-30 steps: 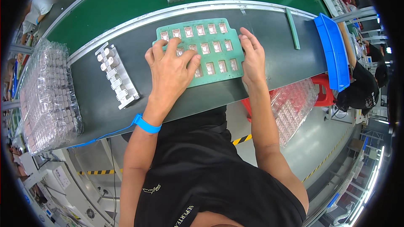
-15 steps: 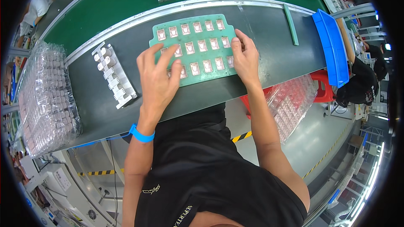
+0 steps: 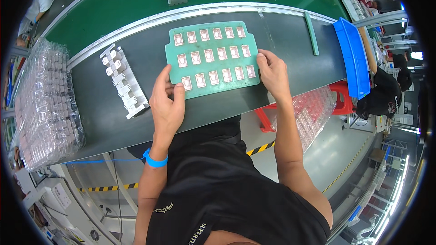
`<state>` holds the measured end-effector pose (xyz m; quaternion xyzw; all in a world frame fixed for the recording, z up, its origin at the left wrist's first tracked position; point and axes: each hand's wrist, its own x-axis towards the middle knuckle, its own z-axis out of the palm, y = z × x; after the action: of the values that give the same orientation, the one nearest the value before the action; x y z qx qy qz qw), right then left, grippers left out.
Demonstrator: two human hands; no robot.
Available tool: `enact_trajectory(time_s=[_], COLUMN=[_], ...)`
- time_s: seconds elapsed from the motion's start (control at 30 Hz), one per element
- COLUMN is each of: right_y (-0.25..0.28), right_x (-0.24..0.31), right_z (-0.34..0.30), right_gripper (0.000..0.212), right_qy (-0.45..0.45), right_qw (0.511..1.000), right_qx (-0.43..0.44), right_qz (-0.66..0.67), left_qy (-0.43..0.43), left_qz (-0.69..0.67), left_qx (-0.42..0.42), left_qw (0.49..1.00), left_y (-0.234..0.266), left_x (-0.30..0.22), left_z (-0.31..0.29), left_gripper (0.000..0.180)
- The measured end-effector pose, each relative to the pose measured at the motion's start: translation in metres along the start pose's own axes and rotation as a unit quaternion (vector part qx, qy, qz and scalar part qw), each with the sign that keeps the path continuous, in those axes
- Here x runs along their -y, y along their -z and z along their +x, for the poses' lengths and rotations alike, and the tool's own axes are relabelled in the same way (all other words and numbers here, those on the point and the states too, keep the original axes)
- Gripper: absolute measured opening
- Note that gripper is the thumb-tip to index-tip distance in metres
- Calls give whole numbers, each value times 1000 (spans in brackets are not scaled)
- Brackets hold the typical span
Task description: Placing small electronic components into organized plastic trays on an assembly line.
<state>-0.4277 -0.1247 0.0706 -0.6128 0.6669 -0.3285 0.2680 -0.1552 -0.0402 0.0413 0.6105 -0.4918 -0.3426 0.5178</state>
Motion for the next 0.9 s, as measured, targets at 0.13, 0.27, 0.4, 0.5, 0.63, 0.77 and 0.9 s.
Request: enact_trajectory(time_s=[0.13, 0.27, 0.4, 0.5, 0.63, 0.77, 0.9], right_y=[-1, -2, 1, 1, -4, 1, -1], right_x=[3, -6, -3, 7, 7, -5, -20], right_z=[2, 10, 8, 0, -1, -1, 0], right_gripper=[42, 43, 41, 40, 39, 41, 40], right_qy=[-36, -73, -152, -133, -145, -154, -163], right_qw=[998, 991, 950, 914, 871, 850, 844], right_qx=[34, 58, 115, 153, 167, 187, 214], right_qz=[42, 93, 246, 353, 439, 468, 463], left_qy=[1, 6, 0, -2, 1, 0, -14], left_qz=[-10, 3, 6, 14, -12, -39, -38], left_qx=[-2, -1, -13, -17, -41, -40, -64], left_qw=[1000, 1000, 1000, 1000, 999, 998, 997], left_y=[1, 1, 1, 3, 4, -1, 1], left_x=[-3, -4, -2, 2, 5, 11, 2], left_z=[4, 9, 9, 7, 4, 5, 1], left_gripper=[47, 45, 42, 41, 39, 39, 44])
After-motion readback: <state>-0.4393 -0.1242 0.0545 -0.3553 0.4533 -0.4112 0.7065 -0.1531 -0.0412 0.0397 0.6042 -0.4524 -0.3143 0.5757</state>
